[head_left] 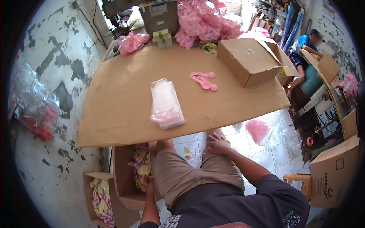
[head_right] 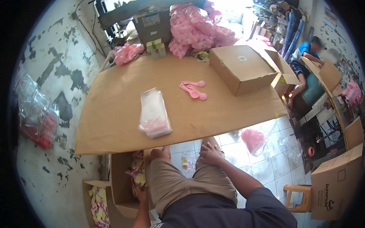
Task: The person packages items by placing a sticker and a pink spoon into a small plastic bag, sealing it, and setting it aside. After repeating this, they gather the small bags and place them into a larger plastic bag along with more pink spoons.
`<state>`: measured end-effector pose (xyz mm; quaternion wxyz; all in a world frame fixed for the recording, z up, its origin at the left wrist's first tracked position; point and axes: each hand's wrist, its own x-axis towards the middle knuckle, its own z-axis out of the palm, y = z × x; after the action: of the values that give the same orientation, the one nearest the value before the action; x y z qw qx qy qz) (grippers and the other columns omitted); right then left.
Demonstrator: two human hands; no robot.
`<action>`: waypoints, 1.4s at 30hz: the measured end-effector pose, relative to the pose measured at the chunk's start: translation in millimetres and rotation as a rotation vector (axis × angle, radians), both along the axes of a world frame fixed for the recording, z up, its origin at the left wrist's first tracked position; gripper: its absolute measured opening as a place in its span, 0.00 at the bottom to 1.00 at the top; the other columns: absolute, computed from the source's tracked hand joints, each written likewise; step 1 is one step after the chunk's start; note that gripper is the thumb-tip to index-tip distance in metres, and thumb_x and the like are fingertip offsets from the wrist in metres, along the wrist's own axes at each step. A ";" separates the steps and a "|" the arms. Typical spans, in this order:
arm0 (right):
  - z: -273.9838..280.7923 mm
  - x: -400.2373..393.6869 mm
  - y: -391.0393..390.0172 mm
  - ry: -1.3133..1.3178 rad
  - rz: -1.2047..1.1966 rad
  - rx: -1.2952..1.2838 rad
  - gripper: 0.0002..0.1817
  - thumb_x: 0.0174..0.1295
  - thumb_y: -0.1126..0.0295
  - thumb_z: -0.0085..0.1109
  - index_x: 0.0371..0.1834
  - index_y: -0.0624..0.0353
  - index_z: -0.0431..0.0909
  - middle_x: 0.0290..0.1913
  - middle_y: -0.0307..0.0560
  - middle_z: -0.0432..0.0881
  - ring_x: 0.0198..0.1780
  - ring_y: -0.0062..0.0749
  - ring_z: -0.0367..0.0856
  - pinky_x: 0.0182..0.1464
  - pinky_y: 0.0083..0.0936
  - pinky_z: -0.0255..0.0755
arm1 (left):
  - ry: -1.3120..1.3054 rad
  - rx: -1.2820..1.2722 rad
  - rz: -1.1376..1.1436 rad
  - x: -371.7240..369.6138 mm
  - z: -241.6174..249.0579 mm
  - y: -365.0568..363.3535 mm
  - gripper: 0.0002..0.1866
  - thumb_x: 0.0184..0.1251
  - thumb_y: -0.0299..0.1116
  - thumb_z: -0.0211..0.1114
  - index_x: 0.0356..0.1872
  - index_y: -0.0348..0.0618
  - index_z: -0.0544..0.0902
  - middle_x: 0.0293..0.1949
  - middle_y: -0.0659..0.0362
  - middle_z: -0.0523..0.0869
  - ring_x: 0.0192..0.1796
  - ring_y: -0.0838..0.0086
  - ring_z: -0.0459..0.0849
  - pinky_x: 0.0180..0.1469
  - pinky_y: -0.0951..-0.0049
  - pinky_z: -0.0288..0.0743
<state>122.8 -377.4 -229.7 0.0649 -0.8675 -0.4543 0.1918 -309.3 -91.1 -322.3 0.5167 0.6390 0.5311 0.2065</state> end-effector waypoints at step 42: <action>431.0 472.3 100.5 -0.715 -0.218 0.305 0.59 0.52 0.48 0.77 0.84 0.47 0.50 0.69 0.72 0.75 0.70 0.65 0.73 0.69 0.53 0.71 | 0.698 0.904 -0.441 415.2 344.7 264.5 0.35 0.81 0.66 0.39 0.83 0.68 0.60 0.85 0.59 0.56 0.86 0.56 0.49 0.80 0.31 0.39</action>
<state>595.1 -276.9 201.2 0.0507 -0.9030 -0.3770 -0.1998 105.9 173.4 22.4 0.0205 0.9197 0.3843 0.0780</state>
